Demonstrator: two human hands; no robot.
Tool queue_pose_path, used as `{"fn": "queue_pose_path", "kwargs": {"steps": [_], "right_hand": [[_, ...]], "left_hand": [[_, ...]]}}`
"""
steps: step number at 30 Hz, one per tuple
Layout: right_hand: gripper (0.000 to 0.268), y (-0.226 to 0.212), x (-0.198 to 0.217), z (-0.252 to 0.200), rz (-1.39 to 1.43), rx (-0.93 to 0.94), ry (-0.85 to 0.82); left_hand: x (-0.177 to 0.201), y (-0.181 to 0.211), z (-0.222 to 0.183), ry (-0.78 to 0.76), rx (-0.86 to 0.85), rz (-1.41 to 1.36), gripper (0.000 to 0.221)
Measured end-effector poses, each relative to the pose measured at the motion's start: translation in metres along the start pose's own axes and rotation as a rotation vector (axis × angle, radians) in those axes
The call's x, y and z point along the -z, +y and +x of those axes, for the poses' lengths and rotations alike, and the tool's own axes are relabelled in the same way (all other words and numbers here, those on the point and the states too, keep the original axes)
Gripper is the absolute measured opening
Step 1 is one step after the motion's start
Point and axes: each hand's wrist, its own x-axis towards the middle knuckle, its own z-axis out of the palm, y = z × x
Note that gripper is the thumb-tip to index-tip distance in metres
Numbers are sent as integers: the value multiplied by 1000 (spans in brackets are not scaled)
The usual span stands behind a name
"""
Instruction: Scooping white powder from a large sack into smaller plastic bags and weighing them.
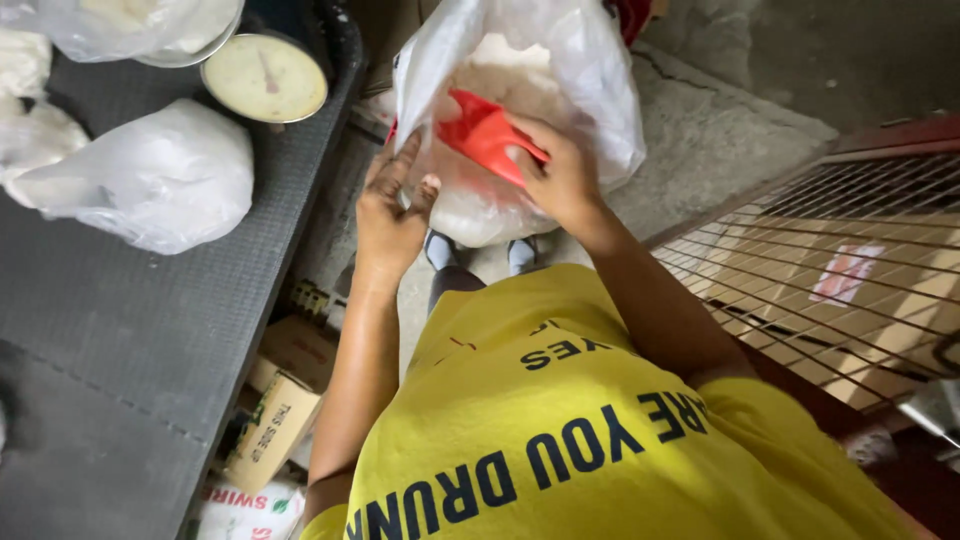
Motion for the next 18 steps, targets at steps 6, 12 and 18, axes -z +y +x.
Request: {"fn": "queue_pose_path", "kwargs": {"steps": [6, 12, 18], "right_hand": [[34, -24, 53, -36, 84, -37, 52], [34, -82, 97, -41, -11, -99, 101], [35, -129, 110, -28, -25, -64, 169]], "left_hand": [[-22, -5, 11, 117, -135, 12, 55], [-16, -1, 35, 219, -196, -74, 47], [22, 3, 44, 254, -207, -225, 44]]}}
